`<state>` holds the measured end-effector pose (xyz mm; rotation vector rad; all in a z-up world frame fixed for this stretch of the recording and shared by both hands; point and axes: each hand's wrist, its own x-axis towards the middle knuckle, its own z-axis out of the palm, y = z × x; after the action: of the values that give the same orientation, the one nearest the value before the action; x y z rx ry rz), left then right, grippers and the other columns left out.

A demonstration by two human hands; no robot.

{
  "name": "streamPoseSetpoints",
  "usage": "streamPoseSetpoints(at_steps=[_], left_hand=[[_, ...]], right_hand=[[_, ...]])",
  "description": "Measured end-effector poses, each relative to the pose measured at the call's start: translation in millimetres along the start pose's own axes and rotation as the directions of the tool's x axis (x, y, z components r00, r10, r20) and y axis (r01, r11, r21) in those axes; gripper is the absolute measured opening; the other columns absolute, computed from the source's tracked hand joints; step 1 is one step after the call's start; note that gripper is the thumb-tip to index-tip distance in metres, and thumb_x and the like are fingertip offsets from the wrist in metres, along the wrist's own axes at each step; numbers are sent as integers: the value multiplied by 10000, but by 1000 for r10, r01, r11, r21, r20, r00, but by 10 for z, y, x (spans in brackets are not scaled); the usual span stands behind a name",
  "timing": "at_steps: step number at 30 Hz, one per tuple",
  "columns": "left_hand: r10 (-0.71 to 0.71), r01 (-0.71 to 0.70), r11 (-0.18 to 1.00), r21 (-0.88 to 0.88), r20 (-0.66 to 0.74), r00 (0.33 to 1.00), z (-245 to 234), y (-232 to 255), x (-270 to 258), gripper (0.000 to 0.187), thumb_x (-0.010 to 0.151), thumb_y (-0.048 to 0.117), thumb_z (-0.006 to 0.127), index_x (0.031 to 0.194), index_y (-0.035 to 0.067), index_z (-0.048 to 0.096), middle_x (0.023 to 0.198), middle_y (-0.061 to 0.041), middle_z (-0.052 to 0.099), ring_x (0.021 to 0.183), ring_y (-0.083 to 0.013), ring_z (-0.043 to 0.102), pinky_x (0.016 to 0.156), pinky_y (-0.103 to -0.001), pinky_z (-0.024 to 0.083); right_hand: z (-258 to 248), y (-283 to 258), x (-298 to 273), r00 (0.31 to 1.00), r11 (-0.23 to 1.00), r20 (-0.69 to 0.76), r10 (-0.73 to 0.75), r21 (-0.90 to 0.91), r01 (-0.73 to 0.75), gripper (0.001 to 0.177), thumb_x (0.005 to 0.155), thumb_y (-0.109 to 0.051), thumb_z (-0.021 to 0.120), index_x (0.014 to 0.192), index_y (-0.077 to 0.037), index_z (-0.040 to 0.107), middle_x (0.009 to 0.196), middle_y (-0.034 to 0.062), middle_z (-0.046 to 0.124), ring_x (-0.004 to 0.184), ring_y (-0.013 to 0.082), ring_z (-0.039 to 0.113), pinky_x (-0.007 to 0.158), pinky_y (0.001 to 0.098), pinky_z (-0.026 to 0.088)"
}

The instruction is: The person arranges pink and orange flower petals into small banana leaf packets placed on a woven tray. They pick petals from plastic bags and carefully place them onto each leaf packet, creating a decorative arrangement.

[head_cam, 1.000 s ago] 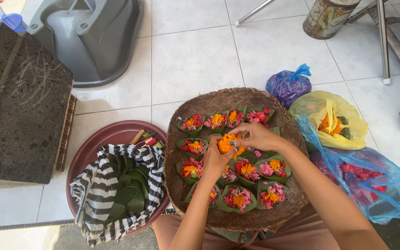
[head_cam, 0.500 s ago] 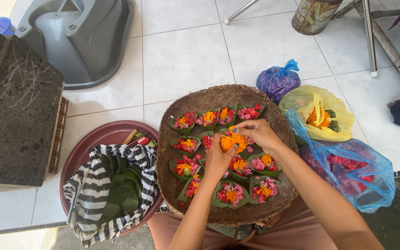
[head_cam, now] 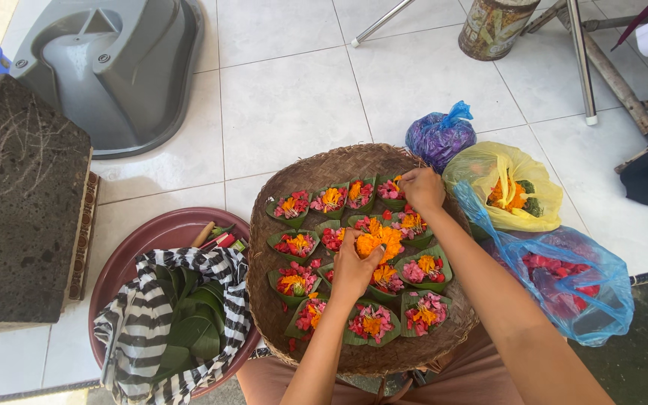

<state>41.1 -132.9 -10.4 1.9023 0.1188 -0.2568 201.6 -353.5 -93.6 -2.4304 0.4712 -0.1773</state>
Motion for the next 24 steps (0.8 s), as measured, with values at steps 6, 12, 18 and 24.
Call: streamPoseSetpoints(at_steps=[6,12,18,24], left_hand=[[-36,36,999,5,11,999,-33,-21,12,480,855,314,759,1199,65,533,788,-128,670,675,-223,640,649,-401,508],[-48,48,999,-27,10,999,-14,-15,67,472,880,306,755,1206,63,516,863,-136,691,750,-209,672,691,-370,523],[45,-50,989,-137,-43,998,164,15,120,407,918,242,710,1225,48,525,928,-116,693,805,-198,678,709,-370,544],[25,5,958,-286,102,995,443,259,86,496,956,284,668,1362,61,492,1181,-149,660,1047,-214,661,883,-355,529]], right_hand=[[110,-96,-95,991,932,76,-107,-340,126,234,858,-290,809,998,-103,787,945,156,761,897,331,745,773,454,592],[-238,-302,-360,968,939,99,-232,-239,249,243,903,-257,737,1089,-106,774,1150,136,693,950,337,717,766,469,580],[-961,-451,-859,787,872,413,-457,382,306,414,885,-300,708,1278,-170,692,1275,46,701,1096,211,689,897,385,551],[-1444,-195,-1358,772,807,281,-570,365,463,554,772,-211,842,1284,-107,656,1263,78,668,1146,220,660,946,382,539]])
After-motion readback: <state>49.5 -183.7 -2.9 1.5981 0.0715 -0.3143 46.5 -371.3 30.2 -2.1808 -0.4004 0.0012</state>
